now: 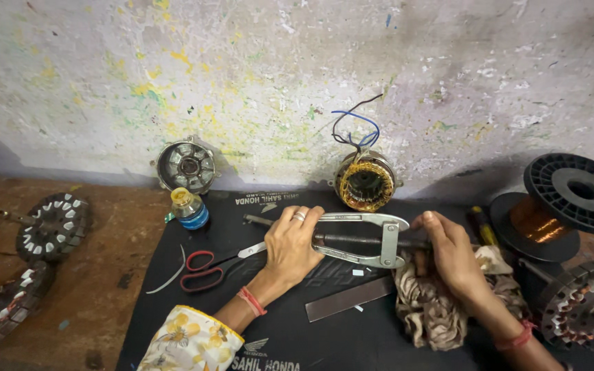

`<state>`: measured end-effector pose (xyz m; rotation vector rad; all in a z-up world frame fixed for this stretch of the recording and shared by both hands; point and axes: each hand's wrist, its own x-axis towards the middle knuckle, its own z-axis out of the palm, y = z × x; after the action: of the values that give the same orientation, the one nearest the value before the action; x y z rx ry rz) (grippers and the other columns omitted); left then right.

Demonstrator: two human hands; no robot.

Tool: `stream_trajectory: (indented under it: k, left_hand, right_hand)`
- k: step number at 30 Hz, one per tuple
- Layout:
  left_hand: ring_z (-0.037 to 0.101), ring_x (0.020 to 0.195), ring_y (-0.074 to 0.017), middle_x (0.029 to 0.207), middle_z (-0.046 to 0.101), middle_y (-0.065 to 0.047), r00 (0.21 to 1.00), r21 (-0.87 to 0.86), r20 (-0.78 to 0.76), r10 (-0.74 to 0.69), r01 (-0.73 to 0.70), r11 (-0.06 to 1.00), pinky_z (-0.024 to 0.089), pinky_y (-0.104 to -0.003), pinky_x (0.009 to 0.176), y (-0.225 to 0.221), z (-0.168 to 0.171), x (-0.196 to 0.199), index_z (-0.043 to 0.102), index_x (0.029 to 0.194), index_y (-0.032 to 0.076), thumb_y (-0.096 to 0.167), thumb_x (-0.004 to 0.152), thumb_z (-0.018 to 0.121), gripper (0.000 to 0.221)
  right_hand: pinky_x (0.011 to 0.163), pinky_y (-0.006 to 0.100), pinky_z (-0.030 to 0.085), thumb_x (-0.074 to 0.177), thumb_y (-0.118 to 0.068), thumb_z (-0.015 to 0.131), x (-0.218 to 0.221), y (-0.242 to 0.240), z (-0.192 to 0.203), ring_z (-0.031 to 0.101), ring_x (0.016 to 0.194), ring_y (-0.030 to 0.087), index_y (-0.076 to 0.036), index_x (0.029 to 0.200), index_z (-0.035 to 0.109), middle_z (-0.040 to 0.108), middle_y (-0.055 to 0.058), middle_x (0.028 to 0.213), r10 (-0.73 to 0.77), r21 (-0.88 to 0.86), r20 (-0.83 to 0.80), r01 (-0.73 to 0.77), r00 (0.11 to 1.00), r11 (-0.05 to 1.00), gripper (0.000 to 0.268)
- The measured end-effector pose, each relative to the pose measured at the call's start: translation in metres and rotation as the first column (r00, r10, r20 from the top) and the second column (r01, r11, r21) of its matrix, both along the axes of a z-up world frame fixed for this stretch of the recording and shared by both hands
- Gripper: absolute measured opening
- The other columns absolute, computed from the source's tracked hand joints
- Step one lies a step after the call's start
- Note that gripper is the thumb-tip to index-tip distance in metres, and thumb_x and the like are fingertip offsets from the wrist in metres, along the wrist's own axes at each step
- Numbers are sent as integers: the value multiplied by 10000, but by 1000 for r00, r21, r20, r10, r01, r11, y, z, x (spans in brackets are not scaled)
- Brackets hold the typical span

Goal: The person uses a C-clamp to secure a cylindrical metal component, then wipes it with a cloth and applies a substance with a brush. The person handles the component and tools directly on a workbench.

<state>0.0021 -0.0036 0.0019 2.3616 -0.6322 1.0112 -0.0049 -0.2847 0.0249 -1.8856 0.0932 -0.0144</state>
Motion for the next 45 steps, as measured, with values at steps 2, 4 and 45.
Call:
stream_trajectory:
  k: [2, 4, 45]
  left_hand:
    - [634, 1051, -314, 1025, 673, -98, 1000, 3, -4, 14, -14, 1000, 557, -433, 817, -1, 0, 1, 654, 1138, 60, 154, 641, 817, 531]
    - [636, 1050, -313, 1028, 675, -100, 1000, -12, 16, 16, -16, 1000, 559, -432, 813, -2, 0, 2, 655, 1131, 63, 175, 644, 825, 528]
    - [633, 1053, -301, 1018, 666, -75, 999, 54, 34, 18, -20, 998, 553, -416, 861, -3, 0, 3, 671, 1105, 83, 131, 605, 815, 523]
  right_hand:
    - [428, 339, 418, 1073, -406, 417, 5, 1, 0, 501, 434, 189, 7, 1044, 619, 525, 96, 555, 17, 176, -63, -6, 998, 984, 460]
    - [451, 341, 467, 1071, -420, 401, 4, -1, 0, 545, 466, 199, 2, 1073, 586, 545, 93, 582, 66, 296, -67, -43, 996, 954, 461]
    - [1160, 508, 443, 660, -359, 894, -91, -121, 39, 475, 1424, 407, 59, 1558, 413, 452, 285, 1492, -83, -592, 714, 662, 696, 460, 1101]
